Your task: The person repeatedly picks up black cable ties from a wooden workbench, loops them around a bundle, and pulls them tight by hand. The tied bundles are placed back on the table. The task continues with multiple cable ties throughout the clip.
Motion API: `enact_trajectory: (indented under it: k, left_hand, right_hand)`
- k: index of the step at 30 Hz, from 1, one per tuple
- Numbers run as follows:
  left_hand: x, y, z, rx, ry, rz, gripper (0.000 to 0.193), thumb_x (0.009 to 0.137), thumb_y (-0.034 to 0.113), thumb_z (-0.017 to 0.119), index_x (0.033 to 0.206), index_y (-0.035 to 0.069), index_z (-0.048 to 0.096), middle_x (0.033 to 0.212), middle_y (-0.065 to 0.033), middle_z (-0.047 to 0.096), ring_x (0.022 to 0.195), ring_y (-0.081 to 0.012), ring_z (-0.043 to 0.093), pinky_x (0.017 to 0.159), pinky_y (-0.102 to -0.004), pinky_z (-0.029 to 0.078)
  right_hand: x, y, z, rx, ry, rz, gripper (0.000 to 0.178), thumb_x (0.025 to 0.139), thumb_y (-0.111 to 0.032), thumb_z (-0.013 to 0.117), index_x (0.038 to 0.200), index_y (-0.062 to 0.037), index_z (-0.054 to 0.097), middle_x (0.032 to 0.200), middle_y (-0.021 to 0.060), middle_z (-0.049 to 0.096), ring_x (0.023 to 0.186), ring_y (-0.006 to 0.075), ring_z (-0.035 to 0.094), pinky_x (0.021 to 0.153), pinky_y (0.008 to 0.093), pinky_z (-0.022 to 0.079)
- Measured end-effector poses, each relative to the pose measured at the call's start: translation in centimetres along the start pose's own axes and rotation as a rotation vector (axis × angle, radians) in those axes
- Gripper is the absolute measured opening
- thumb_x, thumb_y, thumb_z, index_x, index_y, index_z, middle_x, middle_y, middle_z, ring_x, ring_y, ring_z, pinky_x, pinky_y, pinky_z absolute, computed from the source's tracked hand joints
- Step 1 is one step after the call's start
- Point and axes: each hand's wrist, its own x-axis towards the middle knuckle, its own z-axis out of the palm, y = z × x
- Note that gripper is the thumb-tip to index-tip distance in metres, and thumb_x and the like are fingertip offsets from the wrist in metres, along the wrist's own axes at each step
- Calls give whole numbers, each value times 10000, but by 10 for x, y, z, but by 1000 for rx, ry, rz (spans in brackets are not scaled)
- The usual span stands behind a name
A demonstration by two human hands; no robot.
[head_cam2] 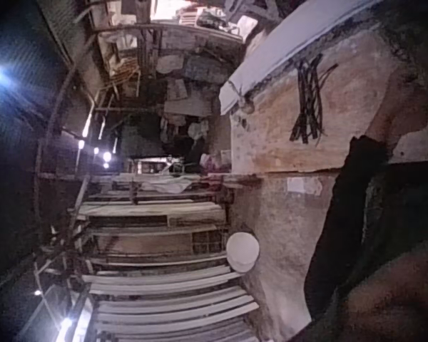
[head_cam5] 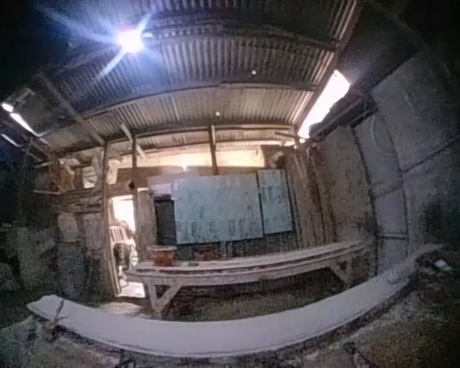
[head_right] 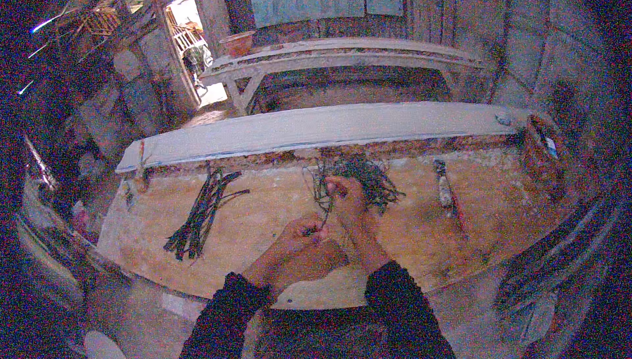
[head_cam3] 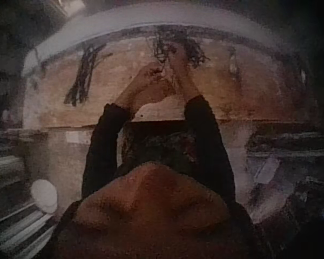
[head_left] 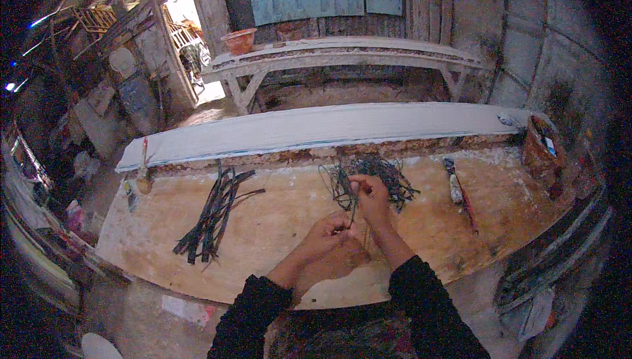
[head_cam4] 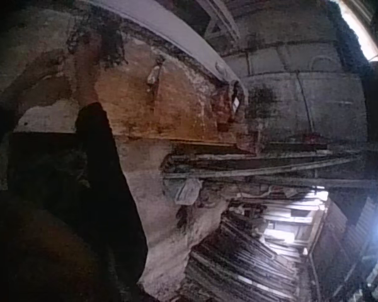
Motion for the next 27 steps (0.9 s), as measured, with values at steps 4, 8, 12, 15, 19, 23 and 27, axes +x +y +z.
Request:
enact_trajectory:
  k: [4, 8, 12, 15, 19, 23, 27]
  left_hand:
    - [2, -10, 1, 8, 47, -6, 98, 848, 129, 633, 865, 35, 613, 876, -19, 522, 840, -113, 521, 722, -260, 422]
    - [5, -8, -9, -17, 270, -98, 118, 818, 138, 678, 830, 28, 639, 811, -9, 550, 781, -104, 523, 688, -265, 420]
    - [8, -35, -30, -13, 585, -157, 133, 792, 140, 709, 820, 21, 658, 762, -5, 571, 681, -95, 511, 601, -265, 420]
    - [4, -63, -57, -258, 819, -126, 137, 784, 140, 718, 826, 23, 660, 731, -2, 571, 622, -88, 493, 545, -253, 406]
    - [16, -51, -59, -358, 990, -81, 137, 779, 139, 720, 817, 32, 643, 686, -2, 560, 590, -84, 484, 517, -232, 391]
    - [15, -39, -61, -131, 1023, -128, 139, 775, 124, 722, 796, 36, 617, 670, -13, 554, 572, -85, 480, 498, -230, 384]
    - [11, -26, -59, -178, 1035, -215, 136, 771, 107, 723, 785, 32, 611, 677, -26, 557, 570, -85, 480, 495, -239, 386]
  right_hand:
    - [5, 29, -3, -45, -5, -3, 140, 819, -159, 695, 906, -50, 686, 831, 18, 571, 767, 117, 555, 699, 259, 450]
    - [9, 39, -6, -140, 77, -99, 92, 803, -125, 698, 851, -49, 678, 842, 21, 556, 788, 128, 569, 710, 267, 465]
    - [10, 34, -6, -79, -8, -26, 69, 767, -81, 713, 813, -57, 667, 854, 20, 540, 798, 128, 564, 725, 265, 462]
    - [-6, -20, 3, 123, -252, 349, 87, 757, -58, 711, 830, -71, 664, 896, 20, 542, 835, 130, 559, 750, 258, 453]
    - [-29, -24, 9, 140, -601, 99, 90, 776, -54, 692, 852, -66, 646, 988, 46, 526, 935, 137, 533, 778, 258, 447]
    - [-46, -34, 23, 252, -827, 107, 106, 788, -66, 682, 885, -53, 641, 1043, 67, 500, 1031, 163, 505, 801, 292, 456]
    - [-44, -65, 8, 316, -822, 153, 117, 801, -105, 680, 900, -46, 654, 1085, 74, 502, 1071, 193, 502, 823, 327, 462]
